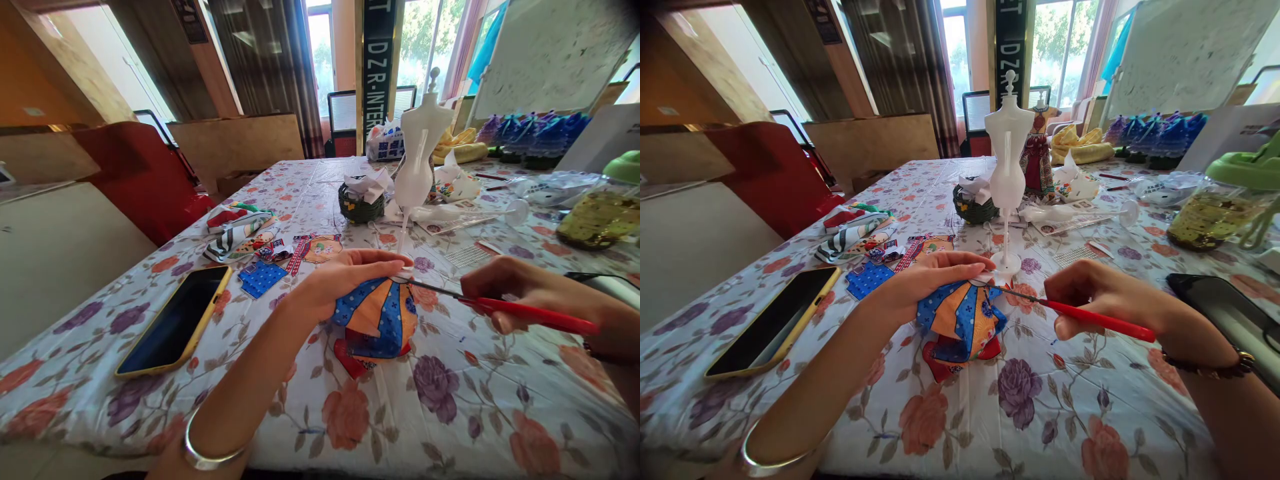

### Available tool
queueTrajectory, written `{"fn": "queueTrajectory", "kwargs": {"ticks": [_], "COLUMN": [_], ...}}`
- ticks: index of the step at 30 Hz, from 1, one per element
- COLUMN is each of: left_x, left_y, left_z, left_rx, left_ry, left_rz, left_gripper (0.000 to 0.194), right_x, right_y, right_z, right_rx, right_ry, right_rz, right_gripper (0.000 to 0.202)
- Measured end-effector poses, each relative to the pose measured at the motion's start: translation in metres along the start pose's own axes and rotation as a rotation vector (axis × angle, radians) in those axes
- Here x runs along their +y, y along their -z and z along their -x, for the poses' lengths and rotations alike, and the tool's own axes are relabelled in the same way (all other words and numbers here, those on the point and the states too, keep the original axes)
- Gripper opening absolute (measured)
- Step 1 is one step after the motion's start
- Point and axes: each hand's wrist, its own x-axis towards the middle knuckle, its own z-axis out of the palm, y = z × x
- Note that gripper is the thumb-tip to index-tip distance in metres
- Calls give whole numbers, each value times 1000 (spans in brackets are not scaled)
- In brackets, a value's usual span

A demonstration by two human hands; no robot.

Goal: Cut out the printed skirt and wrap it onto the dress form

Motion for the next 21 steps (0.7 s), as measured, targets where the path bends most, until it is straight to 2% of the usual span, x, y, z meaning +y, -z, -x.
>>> {"fn": "queueTrajectory", "kwargs": {"ticks": [10, 21], "left_x": [-1, -2], "left_y": [-1, -3], "left_z": [-1, -1], "left_rx": [23, 37], "left_ry": [-3, -65], "left_rz": [-18, -79], "left_gripper": [20, 20], "right_x": [4, 0], "right_y": [2, -1], "right_z": [1, 0], "right_rx": [-25, -47], "right_ry": [9, 2], "right_rz": [6, 32], "right_gripper": [45, 44]}}
